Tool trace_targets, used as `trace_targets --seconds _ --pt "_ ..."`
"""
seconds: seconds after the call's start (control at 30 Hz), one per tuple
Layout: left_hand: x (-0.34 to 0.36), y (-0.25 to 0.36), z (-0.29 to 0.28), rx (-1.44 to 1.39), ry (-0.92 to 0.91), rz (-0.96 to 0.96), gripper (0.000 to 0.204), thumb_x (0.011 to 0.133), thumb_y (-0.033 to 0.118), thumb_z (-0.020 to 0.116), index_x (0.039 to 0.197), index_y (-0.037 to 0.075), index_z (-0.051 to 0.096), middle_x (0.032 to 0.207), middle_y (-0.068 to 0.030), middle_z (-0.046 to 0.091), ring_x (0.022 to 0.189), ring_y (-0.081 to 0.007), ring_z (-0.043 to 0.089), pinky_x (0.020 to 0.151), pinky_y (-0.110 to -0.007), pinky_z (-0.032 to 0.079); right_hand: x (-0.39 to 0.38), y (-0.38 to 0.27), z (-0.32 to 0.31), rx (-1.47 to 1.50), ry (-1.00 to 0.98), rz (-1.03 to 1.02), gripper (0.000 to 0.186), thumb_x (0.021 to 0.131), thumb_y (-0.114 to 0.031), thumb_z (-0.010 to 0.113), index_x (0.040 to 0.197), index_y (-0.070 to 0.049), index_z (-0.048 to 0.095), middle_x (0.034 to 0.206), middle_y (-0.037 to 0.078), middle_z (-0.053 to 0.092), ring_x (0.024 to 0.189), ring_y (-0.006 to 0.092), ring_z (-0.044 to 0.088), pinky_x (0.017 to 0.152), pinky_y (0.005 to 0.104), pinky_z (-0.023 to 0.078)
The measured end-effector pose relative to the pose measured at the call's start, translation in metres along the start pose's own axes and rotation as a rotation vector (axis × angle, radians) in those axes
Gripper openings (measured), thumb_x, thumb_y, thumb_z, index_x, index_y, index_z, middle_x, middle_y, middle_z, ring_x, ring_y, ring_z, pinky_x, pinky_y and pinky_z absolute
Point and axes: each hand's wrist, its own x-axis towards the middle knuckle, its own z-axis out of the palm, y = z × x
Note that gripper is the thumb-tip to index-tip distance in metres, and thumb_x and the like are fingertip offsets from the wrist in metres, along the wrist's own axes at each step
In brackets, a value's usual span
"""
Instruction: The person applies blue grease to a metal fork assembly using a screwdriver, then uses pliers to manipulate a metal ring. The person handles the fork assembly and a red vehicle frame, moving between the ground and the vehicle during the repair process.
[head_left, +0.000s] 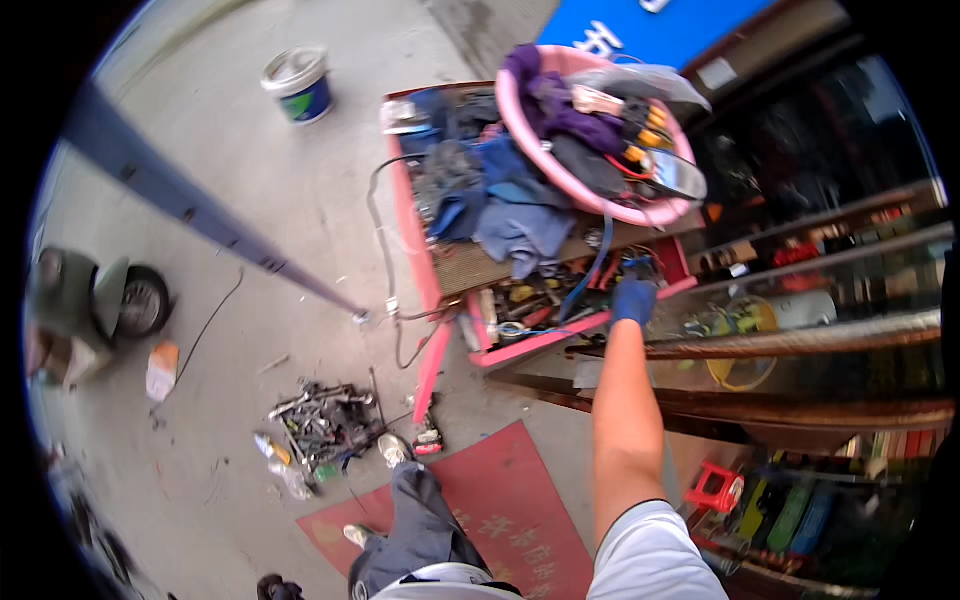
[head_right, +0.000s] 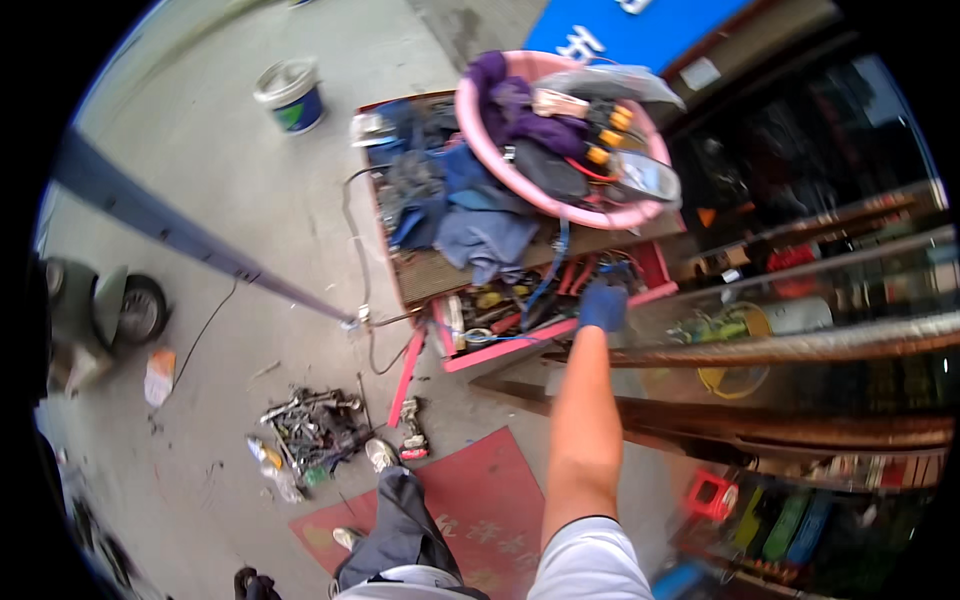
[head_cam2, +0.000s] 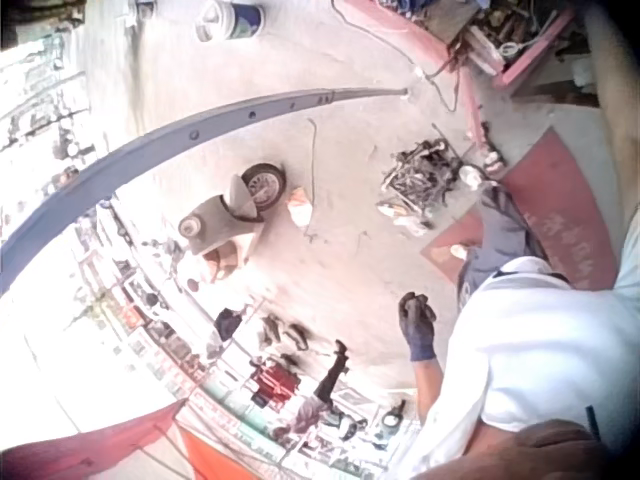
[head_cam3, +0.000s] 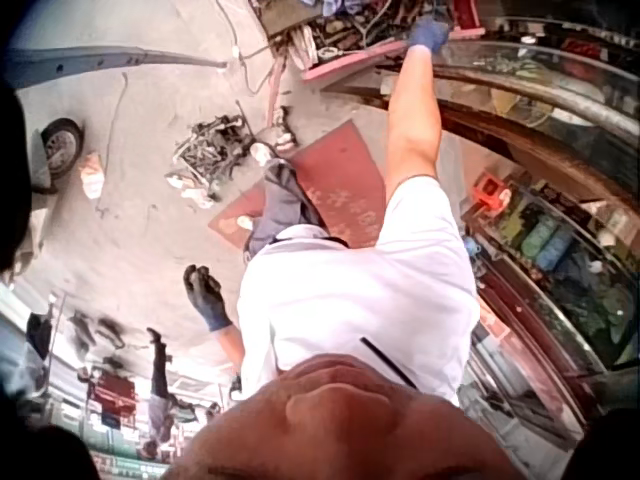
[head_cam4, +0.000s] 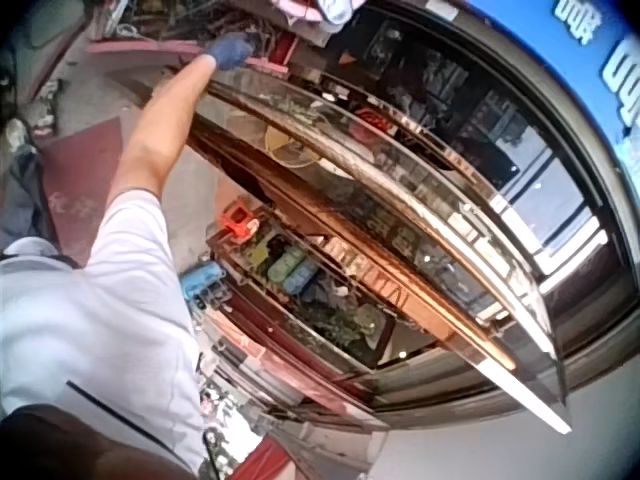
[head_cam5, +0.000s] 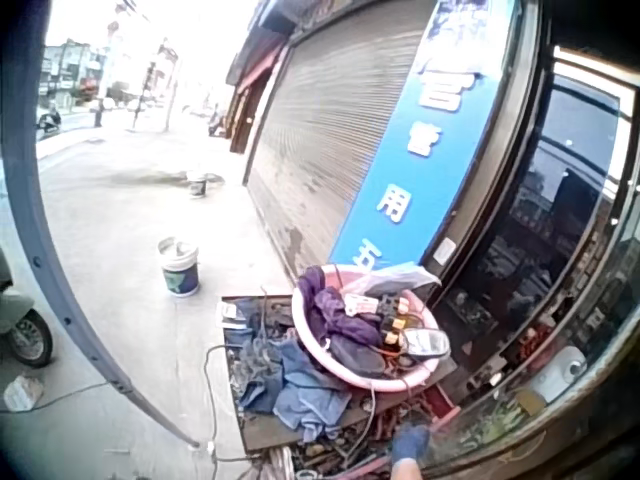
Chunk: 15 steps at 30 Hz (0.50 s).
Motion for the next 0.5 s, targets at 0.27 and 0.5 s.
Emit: trace_targets --seconds 0.27,0.5 --pt "0.018 -0.026 -0.019 -0.051 0.037 0.004 0.028 0.093 0.013 0.055 0.116 -0.003 0.051 0.084 -0.0130 0.066 0.049 -0.0142 0.056 0.044 -0.025 0.045 -0.210 -0.119 -0.141 0.661 0.141 -0.654 0.031 0.099 -0.020 0.055 0.117 0.005 0.061 0.105 0.017 0.067 0.086 0.0234 0.065 0.079 0.0348 0.053" --pt "0.042 -0.122 -0.039 -0.244 0.221 -0.143 0.027 0.092 0.013 0.056 0.115 -0.002 0.052 0.091 -0.0164 0.068 0.057 -0.0181 0.064 0.051 -0.030 0.056 -0.467 -0.054 -0.027 0.309 -1.751 -0.918 0.026 0.092 -0.004 0.060 0.118 -0.001 0.063 0.098 0.008 0.068 0.089 0.0118 0.063 0.082 0.0275 0.051"
